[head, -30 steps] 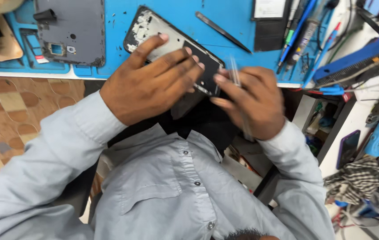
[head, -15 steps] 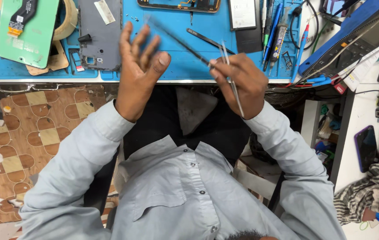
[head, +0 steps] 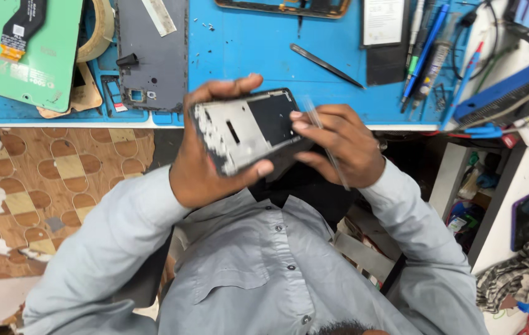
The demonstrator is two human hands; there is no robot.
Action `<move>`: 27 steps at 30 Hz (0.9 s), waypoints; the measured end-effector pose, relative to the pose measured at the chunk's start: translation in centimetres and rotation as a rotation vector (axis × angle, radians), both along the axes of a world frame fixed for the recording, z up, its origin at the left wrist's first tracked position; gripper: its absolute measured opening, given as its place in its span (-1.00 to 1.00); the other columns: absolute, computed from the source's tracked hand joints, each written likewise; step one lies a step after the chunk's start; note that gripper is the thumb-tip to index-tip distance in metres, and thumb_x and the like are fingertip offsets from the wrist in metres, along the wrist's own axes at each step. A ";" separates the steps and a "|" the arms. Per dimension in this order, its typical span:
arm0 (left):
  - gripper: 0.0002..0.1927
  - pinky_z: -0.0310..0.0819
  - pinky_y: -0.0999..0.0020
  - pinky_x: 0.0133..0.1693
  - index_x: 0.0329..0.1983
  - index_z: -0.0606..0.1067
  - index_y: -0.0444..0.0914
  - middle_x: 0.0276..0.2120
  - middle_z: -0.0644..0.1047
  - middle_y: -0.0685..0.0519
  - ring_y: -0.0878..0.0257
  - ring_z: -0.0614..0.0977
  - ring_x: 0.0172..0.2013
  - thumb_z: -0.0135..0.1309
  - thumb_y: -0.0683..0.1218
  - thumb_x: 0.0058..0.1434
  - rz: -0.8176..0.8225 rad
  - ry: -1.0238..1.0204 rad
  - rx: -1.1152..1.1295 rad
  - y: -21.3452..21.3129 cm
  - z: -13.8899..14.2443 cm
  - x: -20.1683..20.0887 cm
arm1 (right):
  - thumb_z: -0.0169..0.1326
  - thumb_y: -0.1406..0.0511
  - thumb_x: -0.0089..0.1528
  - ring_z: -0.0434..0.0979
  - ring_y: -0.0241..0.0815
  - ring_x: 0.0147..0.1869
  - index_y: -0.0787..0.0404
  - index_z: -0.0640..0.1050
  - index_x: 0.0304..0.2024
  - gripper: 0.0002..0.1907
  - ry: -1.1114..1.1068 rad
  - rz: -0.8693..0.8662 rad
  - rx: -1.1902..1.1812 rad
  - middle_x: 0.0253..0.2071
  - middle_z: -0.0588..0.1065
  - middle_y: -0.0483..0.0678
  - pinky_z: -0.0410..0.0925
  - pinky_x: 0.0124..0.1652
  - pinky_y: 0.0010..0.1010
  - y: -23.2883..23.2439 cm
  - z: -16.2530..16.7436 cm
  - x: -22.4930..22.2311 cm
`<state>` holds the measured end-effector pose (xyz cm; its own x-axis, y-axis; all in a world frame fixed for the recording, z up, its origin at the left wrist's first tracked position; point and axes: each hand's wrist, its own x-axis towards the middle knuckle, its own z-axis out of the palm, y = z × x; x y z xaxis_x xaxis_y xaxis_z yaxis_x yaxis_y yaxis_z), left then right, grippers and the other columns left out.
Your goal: The person disassembles a smartphone, removes the battery, and uses a screwdriver and tweezers to remove screws and small components from the phone's frame. The person then places the battery and phone frame on the workbench.
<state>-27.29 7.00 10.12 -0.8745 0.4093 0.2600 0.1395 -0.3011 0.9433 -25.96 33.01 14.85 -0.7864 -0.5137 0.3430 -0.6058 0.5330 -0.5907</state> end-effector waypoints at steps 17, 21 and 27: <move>-0.07 0.25 -0.02 0.45 0.41 0.11 -0.16 0.40 0.27 -0.26 -0.07 0.32 0.48 0.50 -0.21 0.15 -0.072 -0.073 -0.130 -1.9 -1.4 -0.8 | 0.30 0.53 0.27 0.68 -0.09 -0.20 0.39 0.57 -0.07 -0.79 -0.376 -0.211 -0.190 -0.24 0.60 0.13 0.50 -0.31 -0.47 3.5 -4.8 -2.7; -0.03 0.33 -0.08 0.44 0.40 0.13 -0.16 0.38 0.30 -0.21 -0.04 0.33 0.45 0.57 -0.15 0.12 -0.095 -0.029 -0.171 -2.0 -2.0 -1.1 | 0.27 0.53 0.32 0.68 -0.17 -0.24 0.34 0.55 -0.04 -0.79 -0.437 -0.211 -0.089 -0.22 0.61 0.09 0.50 -0.31 -0.47 3.5 -3.9 -3.0; -0.04 0.46 -0.06 0.39 0.34 0.11 -0.15 0.34 0.32 -0.19 -0.07 0.39 0.40 0.60 -0.05 0.14 -0.082 0.059 -0.250 -1.8 -2.3 -1.0 | 0.28 0.54 0.21 0.64 -0.08 -0.28 0.36 0.51 -0.14 -0.78 -0.392 -0.188 -0.011 -0.31 0.59 0.12 0.45 -0.34 -0.36 3.5 -3.5 -3.2</move>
<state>-28.33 5.17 7.85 -0.8222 0.5359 0.1918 0.1813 -0.0727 0.9807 -29.14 36.46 11.32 -0.9378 -0.3471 0.0044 -0.2276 0.6054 -0.7627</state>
